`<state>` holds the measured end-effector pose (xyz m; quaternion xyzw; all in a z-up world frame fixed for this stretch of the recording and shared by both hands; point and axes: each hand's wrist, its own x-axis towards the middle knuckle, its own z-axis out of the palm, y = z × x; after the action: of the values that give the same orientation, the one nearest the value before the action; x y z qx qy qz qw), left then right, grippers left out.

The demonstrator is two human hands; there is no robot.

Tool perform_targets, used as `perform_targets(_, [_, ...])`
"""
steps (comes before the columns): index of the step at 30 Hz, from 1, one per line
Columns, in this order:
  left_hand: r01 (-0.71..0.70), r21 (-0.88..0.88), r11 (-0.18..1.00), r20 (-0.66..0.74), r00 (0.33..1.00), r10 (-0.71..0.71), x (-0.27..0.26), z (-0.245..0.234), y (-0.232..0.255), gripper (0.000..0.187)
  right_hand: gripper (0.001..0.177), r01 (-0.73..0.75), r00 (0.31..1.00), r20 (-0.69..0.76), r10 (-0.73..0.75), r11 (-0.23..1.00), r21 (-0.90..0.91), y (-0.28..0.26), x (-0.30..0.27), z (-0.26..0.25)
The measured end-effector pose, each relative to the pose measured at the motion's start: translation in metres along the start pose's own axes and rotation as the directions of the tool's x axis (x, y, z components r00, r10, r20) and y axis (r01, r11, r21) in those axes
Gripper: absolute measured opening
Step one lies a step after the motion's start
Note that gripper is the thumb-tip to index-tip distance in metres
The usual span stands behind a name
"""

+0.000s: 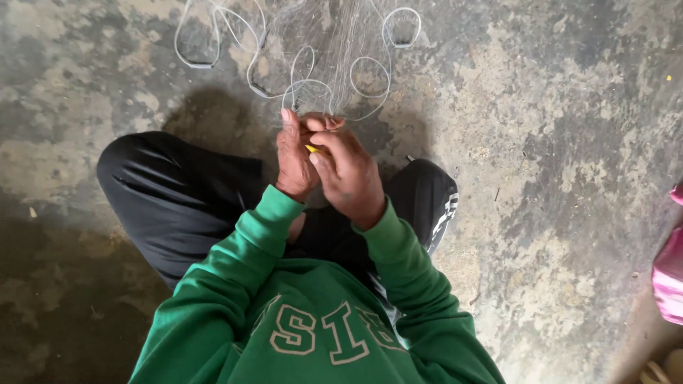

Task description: The person repairs a fishing net by cutting damaged sections with scissors, pulling the net to separate the cut pieces. The net is held by hand throughout the process.

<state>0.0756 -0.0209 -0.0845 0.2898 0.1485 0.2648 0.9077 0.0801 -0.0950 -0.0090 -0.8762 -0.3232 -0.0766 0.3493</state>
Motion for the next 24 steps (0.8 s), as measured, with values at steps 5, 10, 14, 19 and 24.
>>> perform_targets(5, [0.029,-0.089,0.996,0.021,0.999,-0.027,0.008,-0.002,0.009,0.047,0.016,-0.408,0.891,0.421,0.171,0.711,0.573,0.030,0.002,0.005])
perform_targets(10, [-0.101,-0.147,0.984,0.096,0.989,0.116,0.006,0.000,0.017,0.046,0.025,-0.290,0.946,0.291,0.141,0.768,0.571,0.033,0.003,0.011])
perform_targets(14, [-0.298,-0.042,0.954,0.215,0.929,0.300,0.000,-0.011,0.024,0.042,0.025,-0.009,0.991,0.129,-0.047,0.914,0.406,-0.002,0.021,-0.011])
perform_targets(19, [-0.456,0.120,0.882,0.359,0.848,0.390,0.000,-0.009,0.057,0.040,0.009,0.275,0.961,0.033,-0.276,0.961,0.024,-0.006,0.036,-0.012])
perform_targets(24, [-0.472,0.143,0.870,0.349,0.847,0.402,-0.005,-0.003,0.059,0.043,0.007,0.434,0.901,0.018,-0.434,0.901,-0.008,-0.004,0.042,-0.011])
